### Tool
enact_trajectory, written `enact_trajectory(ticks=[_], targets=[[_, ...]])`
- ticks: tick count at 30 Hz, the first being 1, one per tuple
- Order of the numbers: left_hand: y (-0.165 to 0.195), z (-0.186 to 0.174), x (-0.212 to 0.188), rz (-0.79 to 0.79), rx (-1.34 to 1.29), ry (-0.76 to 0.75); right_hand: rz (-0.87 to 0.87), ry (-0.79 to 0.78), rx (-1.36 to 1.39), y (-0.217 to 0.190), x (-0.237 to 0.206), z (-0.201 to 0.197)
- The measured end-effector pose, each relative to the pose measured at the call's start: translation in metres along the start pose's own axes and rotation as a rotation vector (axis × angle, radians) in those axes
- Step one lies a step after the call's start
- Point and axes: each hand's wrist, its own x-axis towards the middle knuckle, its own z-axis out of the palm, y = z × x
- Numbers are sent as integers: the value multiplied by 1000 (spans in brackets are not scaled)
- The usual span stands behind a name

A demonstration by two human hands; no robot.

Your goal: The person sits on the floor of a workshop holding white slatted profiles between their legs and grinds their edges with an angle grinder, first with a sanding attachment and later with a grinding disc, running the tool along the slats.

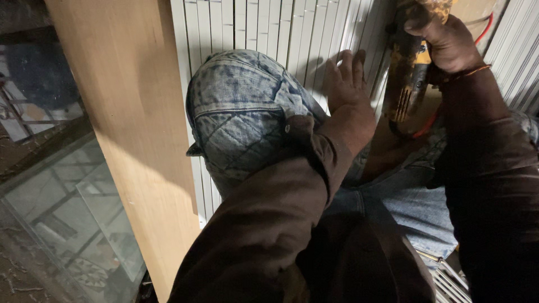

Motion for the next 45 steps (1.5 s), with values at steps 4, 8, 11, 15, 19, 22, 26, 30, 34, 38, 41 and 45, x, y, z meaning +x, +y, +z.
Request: enact_trajectory(ticks=[4, 8, 11, 15, 19, 22, 26, 30, 34, 38, 41, 45], targets=[[-2, -2, -5, 4, -12, 3, -83, -90, 42, 3, 4, -3], [-4, -6, -8, 23, 2, -40, -96, -113, -117, 8, 8, -9], [-3, -4, -10, 16, -3, -7, -54, -61, -58, 9, 5, -8], [-3, -3, -8, -12, -50, 46, -41, -59, -44, 2, 4, -5], [-1, -7, -8, -10, -4, 4, -2, -47, 109, 1, 2, 0], [-3, -7, -7, 31, 7, -28, 15, -55, 146, 3, 3, 0], [-3, -3, -2, 68, 70, -45, -140, -66, -199, 3, 7, -6], [3, 3, 5, -23, 33, 44, -20, 8, -133, 11, 6, -10], [1, 4, 7, 8, 41, 1, -134, -52, -255, 23, 13, -17], [-2, 1, 2, 7, -11, 10, -298, -114, -527, 26, 15, -21], [-1, -1, -4, -7, 33, -5, -74, -69, -224, 14, 12, -12], [-4, -4, -6, 3, 0, 0, 15, -51, 78, -6, 3, 6]])
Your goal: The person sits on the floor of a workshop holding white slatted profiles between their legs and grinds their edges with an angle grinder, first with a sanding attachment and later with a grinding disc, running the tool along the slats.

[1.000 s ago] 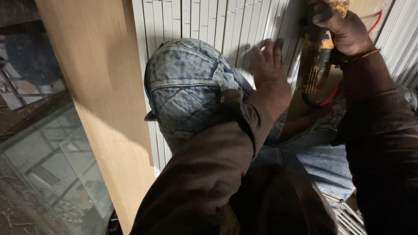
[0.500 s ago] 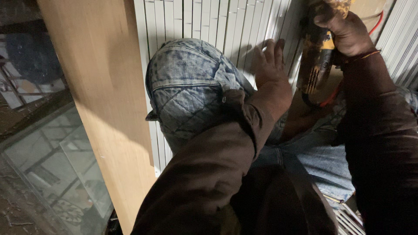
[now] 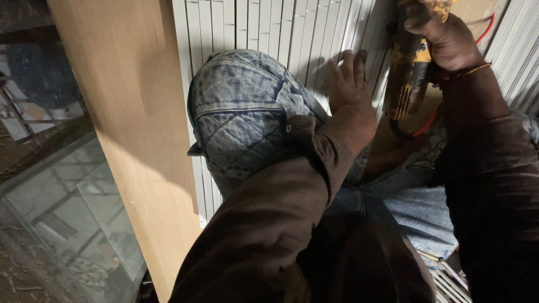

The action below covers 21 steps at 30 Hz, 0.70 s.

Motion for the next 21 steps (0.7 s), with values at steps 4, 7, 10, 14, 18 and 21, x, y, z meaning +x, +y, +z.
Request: enact_trajectory(ticks=[4, 7, 10, 14, 18, 21], targets=[[-2, -1, 2, 31, 20, -50, 25, 59, -58, -5, -3, 4], [2, 2, 4, 14, 25, -33, -72, 31, -152, 1, 1, -2], [5, 6, 8, -21, -24, 29, -41, 22, -171, 6, 3, -8], [8, 8, 11, -61, -20, 67, 20, 60, -89, 10, 0, -8], [5, 6, 7, 7, -23, 5, -7, 40, -180, 8, 2, -8], [3, 4, 2, -25, -26, 58, -54, 32, -167, 3, 2, -5]])
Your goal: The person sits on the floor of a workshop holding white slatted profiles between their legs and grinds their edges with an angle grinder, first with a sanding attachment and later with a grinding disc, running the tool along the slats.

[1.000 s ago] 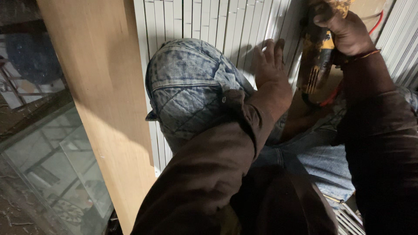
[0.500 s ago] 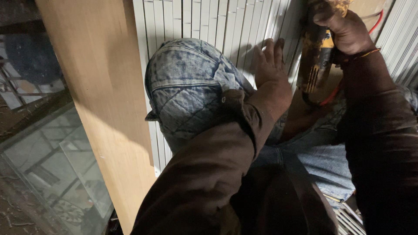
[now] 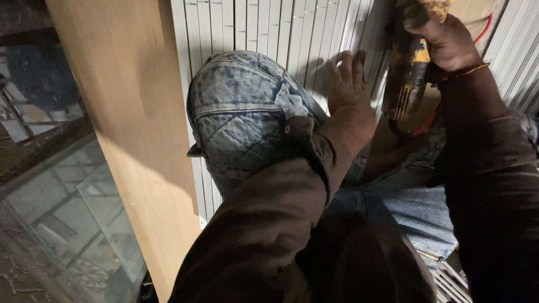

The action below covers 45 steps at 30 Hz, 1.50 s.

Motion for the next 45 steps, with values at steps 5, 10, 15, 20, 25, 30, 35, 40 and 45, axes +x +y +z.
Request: enact_trajectory(ticks=[5, 10, 15, 20, 25, 30, 35, 40, 45], targets=[[-2, 0, 2, 74, 38, -107, 73, 16, 296, -8, -11, 5], [2, 11, 5, -87, -71, 104, -199, -28, -46, 3, 0, 12], [1, 9, 7, -65, -30, 18, -68, 0, 172, 6, 5, 20], [1, 8, 6, -31, 4, -55, 40, 59, 231, -3, 5, 32], [4, 11, 6, -138, -33, 83, -9, 57, 132, -6, 7, 34], [1, 6, 5, -61, 15, -32, -139, -49, 208, -9, 8, 37], [1, 4, 4, -100, -21, 10, 5, 50, 232, -18, 3, 43], [3, 6, 5, -111, -3, 36, -81, -18, 185, -15, 6, 40], [2, 6, 4, -72, 4, -8, -12, 44, 127, -5, 6, 35]])
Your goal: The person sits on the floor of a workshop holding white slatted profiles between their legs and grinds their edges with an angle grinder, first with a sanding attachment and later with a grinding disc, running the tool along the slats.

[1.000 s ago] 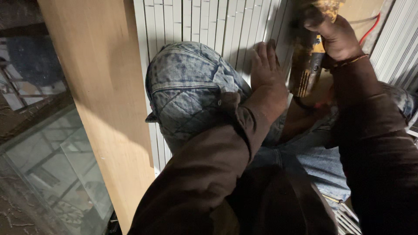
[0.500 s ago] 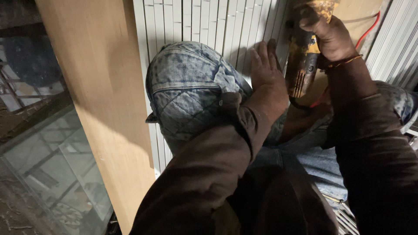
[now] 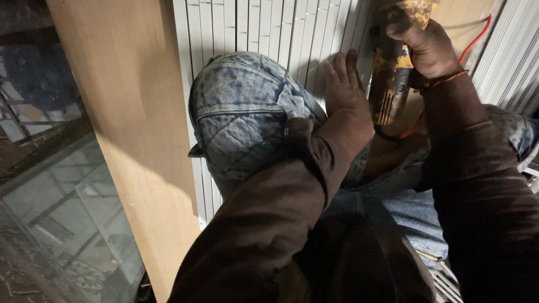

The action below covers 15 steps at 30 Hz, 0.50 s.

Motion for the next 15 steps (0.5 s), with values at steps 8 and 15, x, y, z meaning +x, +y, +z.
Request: enact_trajectory(ticks=[8, 15], targets=[[7, 9, 6, -57, -10, 74, -1, -43, 83, -6, -1, 2], [4, 3, 0, -65, 20, 76, -58, -73, -91, -10, 0, -1]])
